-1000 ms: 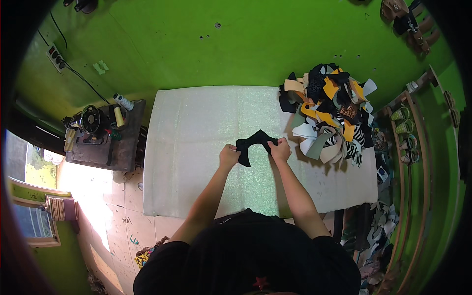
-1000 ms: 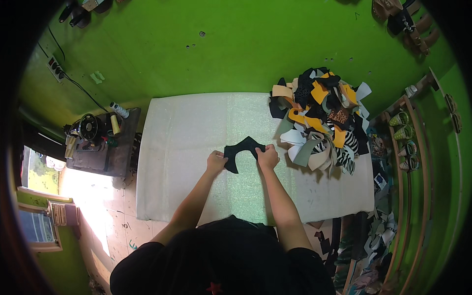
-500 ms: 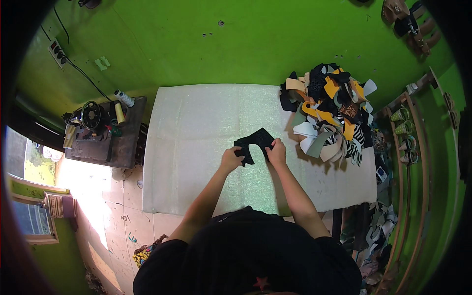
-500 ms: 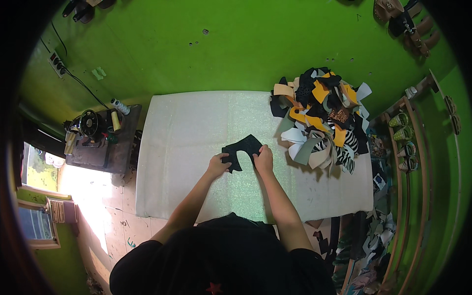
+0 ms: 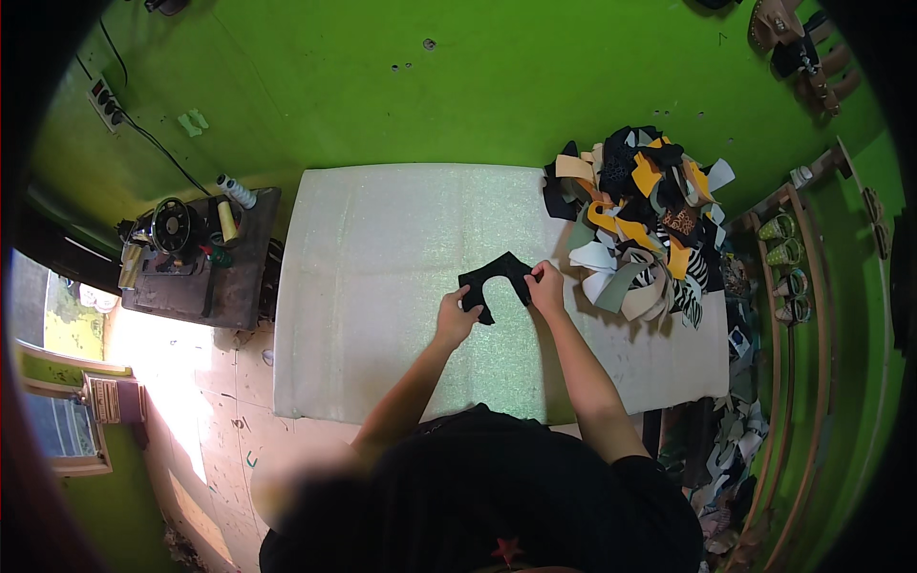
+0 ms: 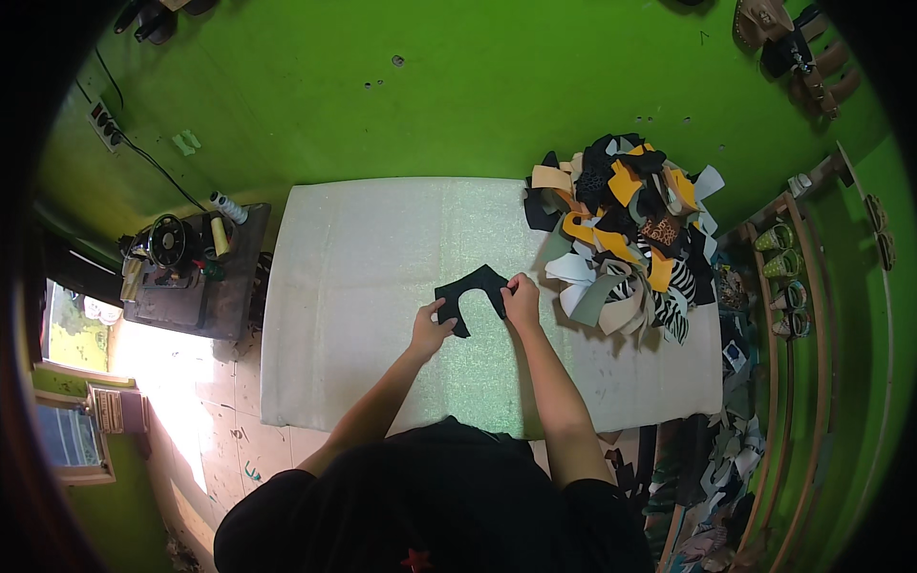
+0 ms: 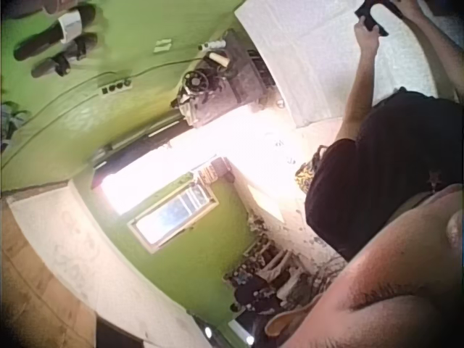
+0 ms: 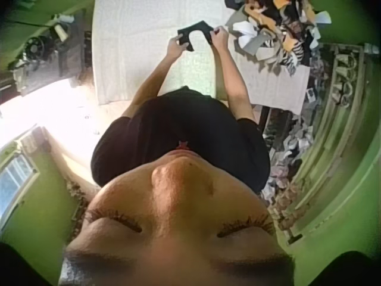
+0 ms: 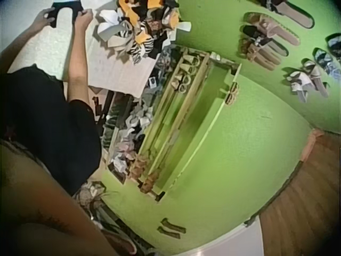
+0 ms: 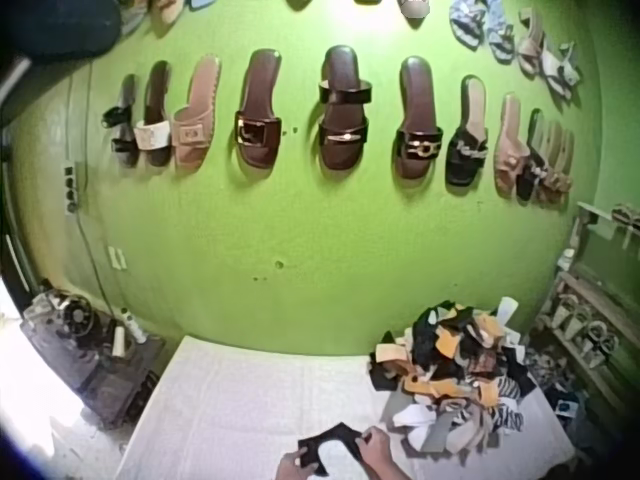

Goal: Sorting through a pile of cut shoe material components and placing selected pieces on a workbench.

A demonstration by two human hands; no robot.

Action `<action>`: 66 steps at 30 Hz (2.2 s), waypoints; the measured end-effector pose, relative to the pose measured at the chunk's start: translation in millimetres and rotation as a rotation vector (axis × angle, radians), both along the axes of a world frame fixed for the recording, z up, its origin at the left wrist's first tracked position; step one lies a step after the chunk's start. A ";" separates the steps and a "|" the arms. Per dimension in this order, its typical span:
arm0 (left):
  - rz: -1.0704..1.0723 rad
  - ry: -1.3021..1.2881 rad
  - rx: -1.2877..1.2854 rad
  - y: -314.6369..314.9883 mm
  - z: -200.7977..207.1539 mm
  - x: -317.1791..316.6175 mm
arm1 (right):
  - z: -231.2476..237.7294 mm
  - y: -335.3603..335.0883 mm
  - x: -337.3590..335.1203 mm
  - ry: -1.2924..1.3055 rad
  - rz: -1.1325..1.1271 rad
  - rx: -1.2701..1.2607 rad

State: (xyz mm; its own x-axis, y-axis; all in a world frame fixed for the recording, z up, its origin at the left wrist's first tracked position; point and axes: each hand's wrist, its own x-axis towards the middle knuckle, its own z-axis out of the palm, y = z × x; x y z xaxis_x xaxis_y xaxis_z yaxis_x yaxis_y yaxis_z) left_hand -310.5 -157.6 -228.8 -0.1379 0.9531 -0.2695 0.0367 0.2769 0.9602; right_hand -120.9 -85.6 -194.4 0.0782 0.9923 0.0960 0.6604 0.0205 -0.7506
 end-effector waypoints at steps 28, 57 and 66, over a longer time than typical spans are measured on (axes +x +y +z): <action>-0.330 0.742 0.013 76.8 48.5 -6.6 | -6.2 36.1 -23.1 -0.243 0.198 -0.092; -0.053 0.051 0.338 56.7 162.4 -60.3 | 84.8 22.0 -52.7 0.526 0.247 0.096; -0.047 0.084 0.369 55.3 175.2 -65.1 | 115.6 16.8 -47.6 0.504 0.256 0.001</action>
State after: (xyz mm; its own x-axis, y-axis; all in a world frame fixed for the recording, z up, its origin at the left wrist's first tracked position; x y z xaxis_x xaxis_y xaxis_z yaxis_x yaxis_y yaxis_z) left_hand -375.7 -102.4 -53.7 -0.0982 0.9897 0.1037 0.1242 -0.0912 0.9881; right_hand -168.5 -68.8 -78.7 -0.1286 0.9856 0.1096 0.1943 0.1334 -0.9718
